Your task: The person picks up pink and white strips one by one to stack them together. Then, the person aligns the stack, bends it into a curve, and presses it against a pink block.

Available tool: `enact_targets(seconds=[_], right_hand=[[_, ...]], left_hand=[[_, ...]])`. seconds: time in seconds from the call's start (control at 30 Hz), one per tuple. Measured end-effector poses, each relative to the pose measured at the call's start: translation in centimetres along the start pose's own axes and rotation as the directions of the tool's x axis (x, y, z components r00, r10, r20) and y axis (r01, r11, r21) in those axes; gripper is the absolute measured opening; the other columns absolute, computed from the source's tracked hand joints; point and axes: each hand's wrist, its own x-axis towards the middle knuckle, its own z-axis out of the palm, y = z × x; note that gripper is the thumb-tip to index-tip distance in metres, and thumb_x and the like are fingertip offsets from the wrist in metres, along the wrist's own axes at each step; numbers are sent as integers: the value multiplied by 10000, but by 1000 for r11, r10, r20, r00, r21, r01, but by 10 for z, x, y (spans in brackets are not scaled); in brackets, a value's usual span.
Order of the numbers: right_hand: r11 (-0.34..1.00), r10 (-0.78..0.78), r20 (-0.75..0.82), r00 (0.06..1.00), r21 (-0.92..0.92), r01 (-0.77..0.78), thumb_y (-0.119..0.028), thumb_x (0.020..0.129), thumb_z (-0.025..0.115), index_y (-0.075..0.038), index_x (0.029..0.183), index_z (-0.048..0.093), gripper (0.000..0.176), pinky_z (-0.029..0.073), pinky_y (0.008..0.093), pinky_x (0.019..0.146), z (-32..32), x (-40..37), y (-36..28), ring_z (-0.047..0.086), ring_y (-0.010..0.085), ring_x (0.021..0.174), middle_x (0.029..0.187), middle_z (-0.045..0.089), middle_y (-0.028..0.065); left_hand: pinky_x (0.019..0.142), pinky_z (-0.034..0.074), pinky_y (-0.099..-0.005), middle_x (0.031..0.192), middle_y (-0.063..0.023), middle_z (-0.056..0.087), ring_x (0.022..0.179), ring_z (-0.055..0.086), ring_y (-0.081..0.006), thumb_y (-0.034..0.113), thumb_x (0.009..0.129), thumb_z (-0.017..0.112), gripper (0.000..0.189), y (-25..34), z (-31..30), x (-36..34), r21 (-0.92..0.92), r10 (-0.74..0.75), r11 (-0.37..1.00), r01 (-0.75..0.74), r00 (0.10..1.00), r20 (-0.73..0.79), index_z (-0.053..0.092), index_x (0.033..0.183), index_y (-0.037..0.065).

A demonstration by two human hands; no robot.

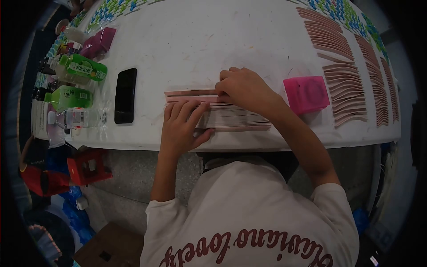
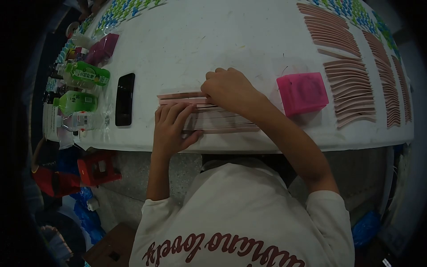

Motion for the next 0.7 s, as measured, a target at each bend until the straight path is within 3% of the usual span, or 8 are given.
enact_targets(seconds=[0.4,0.53,0.63,0.7], right_hand=[[998,-46,-150,988,27,50,-129,822,713,-35,881,708,111,574,395,833,8,-4,-1,652,282,1015,1031,670,108],[993,-75,-234,969,67,93,-117,867,702,-28,900,636,116,536,408,851,15,-11,1,617,288,974,1035,625,96],[997,-78,-290,954,5,83,-139,850,700,-37,893,663,117,550,390,820,10,-13,-2,658,284,952,966,670,104],[995,5,-227,974,98,18,-125,887,671,-51,915,634,87,535,402,804,6,-14,-1,662,293,881,888,660,116]], left_hand=[[1063,403,-467,1339,-70,600,1255,545,-302,435,753,815,672,-1,0,-1,32,6,999,-7,999,31,679,1351,158],[1056,411,-464,1346,-64,590,1243,538,-306,444,754,814,680,-1,0,-1,45,19,999,-19,1000,18,680,1359,161],[1053,417,-463,1342,-65,584,1238,530,-303,452,764,804,670,-2,-1,-2,28,-5,1000,3,997,71,683,1357,164],[1050,421,-463,1329,-65,585,1232,530,-299,458,769,799,666,0,-2,-1,30,-9,1000,7,998,69,684,1357,167]])
